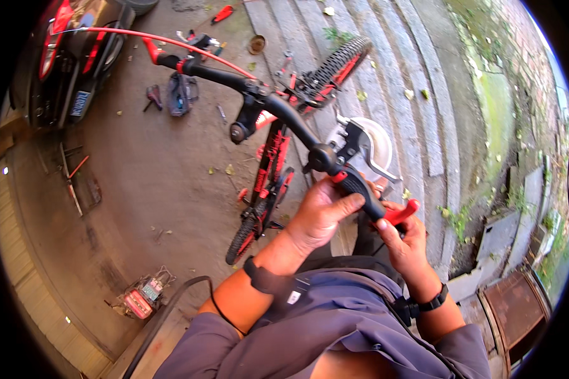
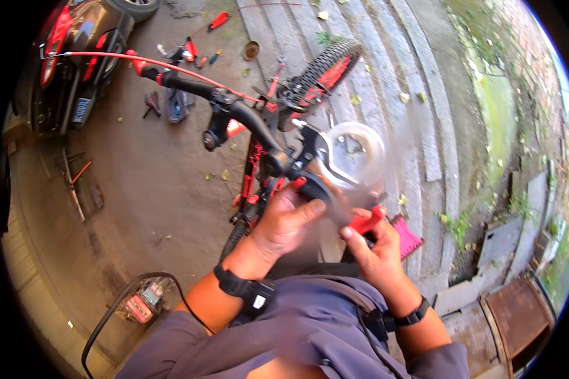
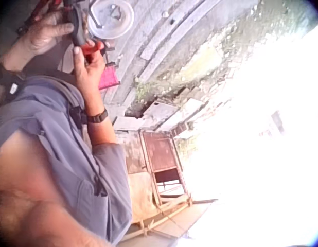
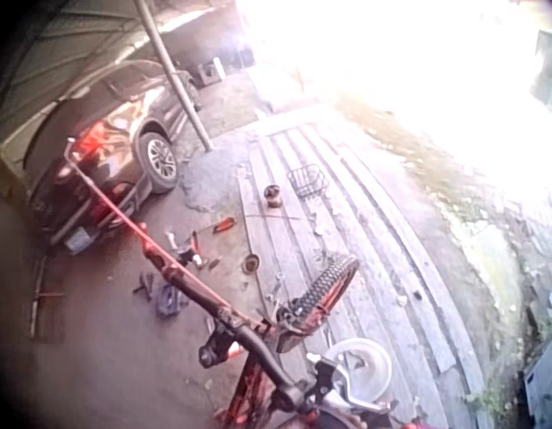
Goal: The person is repairing a bicycle's handlebar controls. They remove a black gear shifter from the handlebar, thread a cable through it, and then reattach the shifter to the handlebar. The person uses a screwdriver to tighten the screws and secure the shifter in place.
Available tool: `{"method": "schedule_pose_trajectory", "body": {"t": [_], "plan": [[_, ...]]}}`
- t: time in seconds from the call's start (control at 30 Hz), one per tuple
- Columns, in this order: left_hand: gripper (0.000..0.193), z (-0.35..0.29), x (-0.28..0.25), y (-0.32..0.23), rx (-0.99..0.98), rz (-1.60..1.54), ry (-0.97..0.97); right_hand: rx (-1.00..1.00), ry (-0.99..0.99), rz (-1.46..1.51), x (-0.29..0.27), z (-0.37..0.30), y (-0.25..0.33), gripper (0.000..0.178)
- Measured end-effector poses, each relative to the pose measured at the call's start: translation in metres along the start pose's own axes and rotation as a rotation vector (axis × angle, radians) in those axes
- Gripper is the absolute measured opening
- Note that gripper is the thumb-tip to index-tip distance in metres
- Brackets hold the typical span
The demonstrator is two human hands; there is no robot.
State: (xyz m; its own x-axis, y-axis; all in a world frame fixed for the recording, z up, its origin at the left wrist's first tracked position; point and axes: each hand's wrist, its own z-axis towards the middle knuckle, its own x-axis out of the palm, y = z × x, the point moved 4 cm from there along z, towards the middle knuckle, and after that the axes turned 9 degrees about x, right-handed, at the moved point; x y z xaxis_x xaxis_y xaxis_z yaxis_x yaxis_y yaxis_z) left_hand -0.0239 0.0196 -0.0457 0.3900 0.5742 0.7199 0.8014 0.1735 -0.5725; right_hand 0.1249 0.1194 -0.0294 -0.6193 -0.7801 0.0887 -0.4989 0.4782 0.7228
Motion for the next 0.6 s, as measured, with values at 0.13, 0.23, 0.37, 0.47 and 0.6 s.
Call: {"method": "schedule_pose_trajectory", "body": {"t": [0.13,0.23,0.37,0.47,0.6], "plan": [[0.028,0.0001,-0.0034,0.0014,0.029,0.043,-0.021,0.003,0.001,-0.035,-0.0015,0.0016,-0.0041,0.035],[0.027,-0.0010,-0.0013,0.0009,0.022,0.001,-0.024,-0.006,-0.002,-0.059,-0.0036,0.0011,-0.0047,0.036],[0.027,-0.0010,-0.0043,0.0049,0.013,-0.022,-0.023,0.000,-0.006,-0.034,-0.0023,0.0011,-0.0040,0.037],[0.029,-0.0007,-0.0056,0.0053,0.016,-0.009,-0.015,0.000,-0.006,-0.049,-0.0035,0.0014,-0.0048,0.038],[0.031,-0.0016,-0.0048,0.0055,-0.007,-0.024,-0.023,-0.016,-0.007,-0.077,-0.0041,0.0010,-0.0042,0.038]]}}
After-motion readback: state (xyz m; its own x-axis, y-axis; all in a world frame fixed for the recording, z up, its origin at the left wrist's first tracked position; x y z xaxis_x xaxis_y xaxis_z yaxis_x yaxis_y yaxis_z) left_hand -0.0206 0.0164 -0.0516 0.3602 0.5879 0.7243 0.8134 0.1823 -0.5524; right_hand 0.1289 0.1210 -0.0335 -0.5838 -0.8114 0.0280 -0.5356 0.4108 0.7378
